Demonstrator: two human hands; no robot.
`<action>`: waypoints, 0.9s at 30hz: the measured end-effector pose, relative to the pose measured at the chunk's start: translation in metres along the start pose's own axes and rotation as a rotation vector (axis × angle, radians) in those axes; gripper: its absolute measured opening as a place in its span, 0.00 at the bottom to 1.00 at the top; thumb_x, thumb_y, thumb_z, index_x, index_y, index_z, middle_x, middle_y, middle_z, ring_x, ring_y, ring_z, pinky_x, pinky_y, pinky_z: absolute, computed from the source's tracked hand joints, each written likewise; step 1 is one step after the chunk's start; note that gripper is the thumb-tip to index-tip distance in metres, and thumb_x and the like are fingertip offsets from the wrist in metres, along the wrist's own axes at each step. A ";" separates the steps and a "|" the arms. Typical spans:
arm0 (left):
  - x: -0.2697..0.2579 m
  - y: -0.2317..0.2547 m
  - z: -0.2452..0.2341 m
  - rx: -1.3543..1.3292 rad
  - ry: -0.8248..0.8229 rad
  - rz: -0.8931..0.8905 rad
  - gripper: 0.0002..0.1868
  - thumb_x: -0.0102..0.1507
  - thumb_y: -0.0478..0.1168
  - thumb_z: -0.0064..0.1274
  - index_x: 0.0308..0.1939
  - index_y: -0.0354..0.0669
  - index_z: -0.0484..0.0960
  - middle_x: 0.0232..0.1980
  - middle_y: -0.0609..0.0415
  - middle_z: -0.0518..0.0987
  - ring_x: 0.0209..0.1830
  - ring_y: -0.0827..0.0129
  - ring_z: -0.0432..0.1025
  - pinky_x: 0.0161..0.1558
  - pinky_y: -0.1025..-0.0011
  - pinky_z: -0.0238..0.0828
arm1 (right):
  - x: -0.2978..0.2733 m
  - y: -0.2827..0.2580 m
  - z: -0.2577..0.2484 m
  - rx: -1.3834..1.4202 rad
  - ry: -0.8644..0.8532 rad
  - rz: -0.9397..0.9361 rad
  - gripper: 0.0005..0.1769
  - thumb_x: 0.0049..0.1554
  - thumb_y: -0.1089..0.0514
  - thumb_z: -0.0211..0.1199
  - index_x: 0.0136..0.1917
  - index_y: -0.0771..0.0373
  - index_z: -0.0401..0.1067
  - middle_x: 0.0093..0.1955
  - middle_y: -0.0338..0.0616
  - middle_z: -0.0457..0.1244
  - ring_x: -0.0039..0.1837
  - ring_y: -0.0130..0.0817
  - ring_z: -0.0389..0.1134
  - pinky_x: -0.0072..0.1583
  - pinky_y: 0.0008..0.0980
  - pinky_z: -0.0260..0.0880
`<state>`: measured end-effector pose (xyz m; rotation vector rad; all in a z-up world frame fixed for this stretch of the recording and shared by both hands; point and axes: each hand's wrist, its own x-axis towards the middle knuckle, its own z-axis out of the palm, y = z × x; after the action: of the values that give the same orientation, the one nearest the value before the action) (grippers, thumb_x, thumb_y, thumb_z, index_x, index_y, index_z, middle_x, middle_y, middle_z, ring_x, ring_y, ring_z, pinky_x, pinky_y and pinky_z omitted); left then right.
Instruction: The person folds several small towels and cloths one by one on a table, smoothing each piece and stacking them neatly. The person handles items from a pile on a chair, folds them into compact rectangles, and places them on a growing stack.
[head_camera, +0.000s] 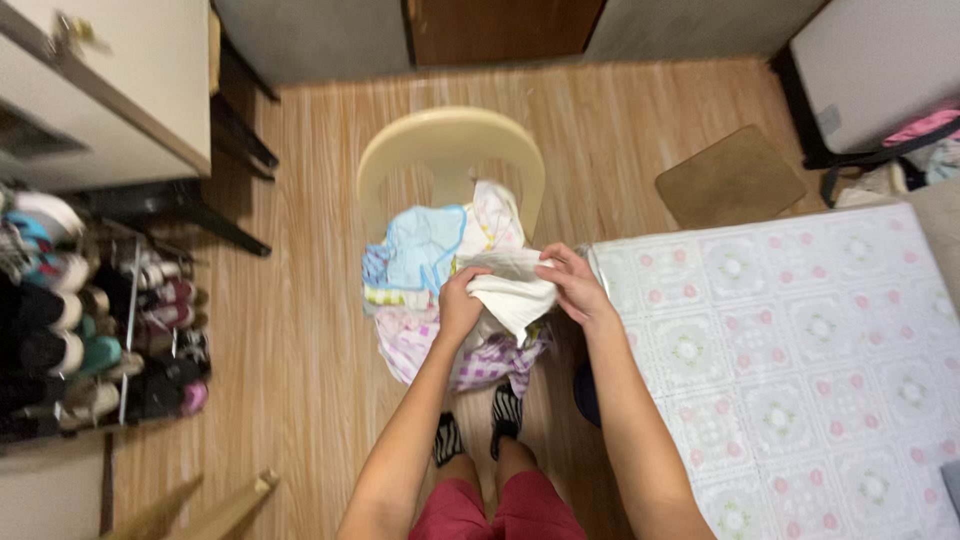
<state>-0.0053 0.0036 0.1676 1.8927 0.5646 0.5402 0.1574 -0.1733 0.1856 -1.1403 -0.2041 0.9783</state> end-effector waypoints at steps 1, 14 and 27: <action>0.002 0.011 -0.009 -0.087 -0.044 -0.011 0.14 0.54 0.36 0.59 0.44 0.46 0.87 0.48 0.50 0.86 0.50 0.57 0.80 0.53 0.63 0.75 | -0.012 -0.013 0.004 -0.069 0.051 -0.019 0.10 0.57 0.71 0.63 0.50 0.61 0.76 0.51 0.45 0.70 0.50 0.31 0.72 0.52 0.30 0.73; 0.022 0.143 -0.031 -0.273 -0.638 -0.106 0.23 0.71 0.50 0.55 0.39 0.29 0.86 0.28 0.49 0.78 0.29 0.69 0.66 0.31 0.62 0.61 | -0.209 -0.095 0.037 -1.253 0.486 -0.493 0.24 0.59 0.55 0.73 0.64 0.70 0.75 0.66 0.67 0.61 0.67 0.58 0.61 0.65 0.47 0.60; -0.087 0.304 0.115 -0.258 -0.456 0.244 0.26 0.71 0.53 0.51 0.31 0.31 0.79 0.24 0.53 0.70 0.26 0.74 0.62 0.29 0.65 0.60 | -0.396 -0.054 -0.003 -1.030 0.812 -0.271 0.21 0.48 0.60 0.66 0.55 0.68 0.79 0.51 0.53 0.70 0.50 0.43 0.69 0.54 0.40 0.69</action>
<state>0.0369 -0.2371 0.3985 1.7664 -0.0339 0.3005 -0.0444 -0.4717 0.3580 -2.2811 -0.1911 0.0447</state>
